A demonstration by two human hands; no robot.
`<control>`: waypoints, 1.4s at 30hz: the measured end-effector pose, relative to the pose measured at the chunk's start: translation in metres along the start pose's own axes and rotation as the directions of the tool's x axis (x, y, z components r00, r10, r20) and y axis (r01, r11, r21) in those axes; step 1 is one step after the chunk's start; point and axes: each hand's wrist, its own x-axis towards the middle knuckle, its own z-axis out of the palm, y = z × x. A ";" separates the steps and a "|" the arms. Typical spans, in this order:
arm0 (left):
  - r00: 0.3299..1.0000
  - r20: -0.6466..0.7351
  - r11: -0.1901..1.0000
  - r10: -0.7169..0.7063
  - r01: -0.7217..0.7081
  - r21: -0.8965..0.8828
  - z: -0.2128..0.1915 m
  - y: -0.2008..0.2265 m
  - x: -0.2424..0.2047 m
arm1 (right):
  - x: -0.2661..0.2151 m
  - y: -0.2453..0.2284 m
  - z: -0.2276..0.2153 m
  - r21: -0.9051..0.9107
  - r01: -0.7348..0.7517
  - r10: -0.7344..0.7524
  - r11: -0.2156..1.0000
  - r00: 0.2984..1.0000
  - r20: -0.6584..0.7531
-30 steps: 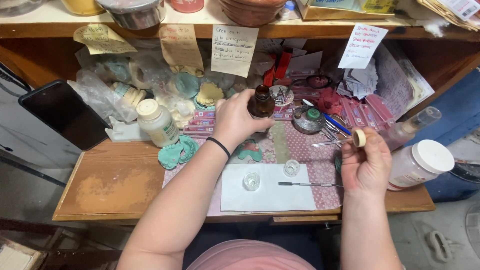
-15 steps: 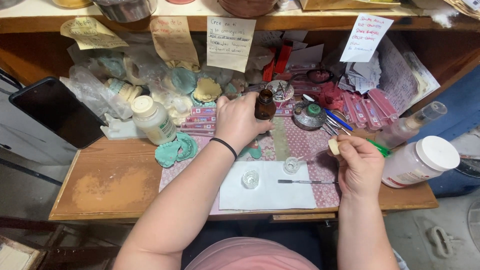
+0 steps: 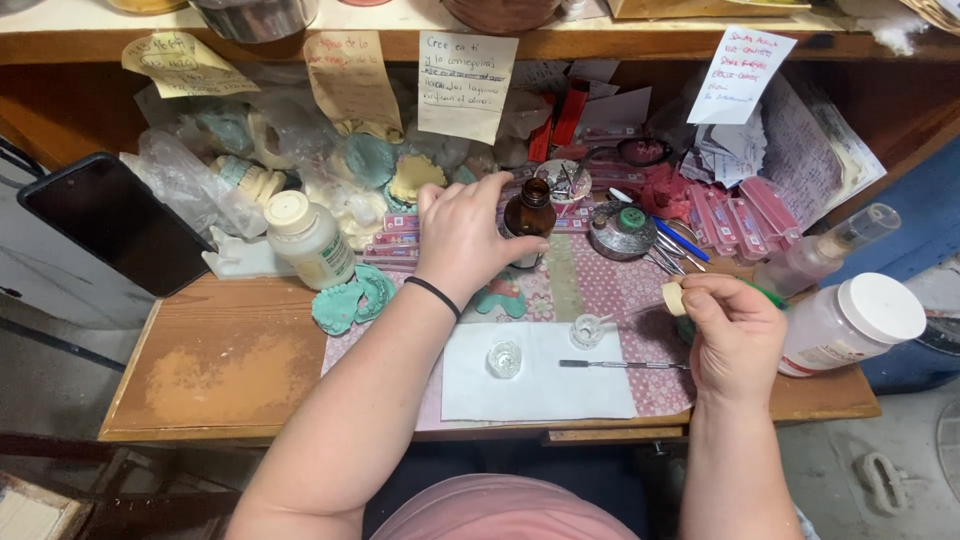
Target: The person works at a cluttered workbench, using a fine brush to apply liquid to a small object held in the left hand. They then open a brown bottle and a white jar, using a tool to scoop a white powder into a small glass container.
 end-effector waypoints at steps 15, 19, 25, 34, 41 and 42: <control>0.992 -0.083 0.987 0.094 -0.082 0.137 0.002 -0.002 0.001 | -0.005 -0.043 0.015 -0.200 -0.037 0.055 0.979 0.995 0.086; 0.992 -0.081 0.988 0.099 -0.089 0.127 0.002 -0.002 0.000 | -0.006 -0.050 0.019 -0.234 -0.010 0.034 0.972 0.995 0.099; 0.991 -0.086 0.988 0.104 -0.093 0.126 0.003 -0.003 0.000 | -0.006 -0.058 0.022 -0.272 0.016 0.021 0.962 0.991 0.131; 0.991 -0.074 0.987 0.108 -0.099 0.126 0.003 -0.003 0.000 | -0.006 -0.069 0.029 -0.355 0.063 -0.004 0.933 0.986 0.164; 0.991 -0.072 0.988 0.109 -0.100 0.119 0.004 -0.004 0.000 | -0.006 -0.074 0.032 -0.369 0.081 -0.012 0.926 0.983 0.185; 0.991 -0.073 0.988 0.109 -0.100 0.119 0.004 -0.004 0.000 | -0.006 -0.075 0.033 -0.369 0.082 -0.013 0.926 0.982 0.186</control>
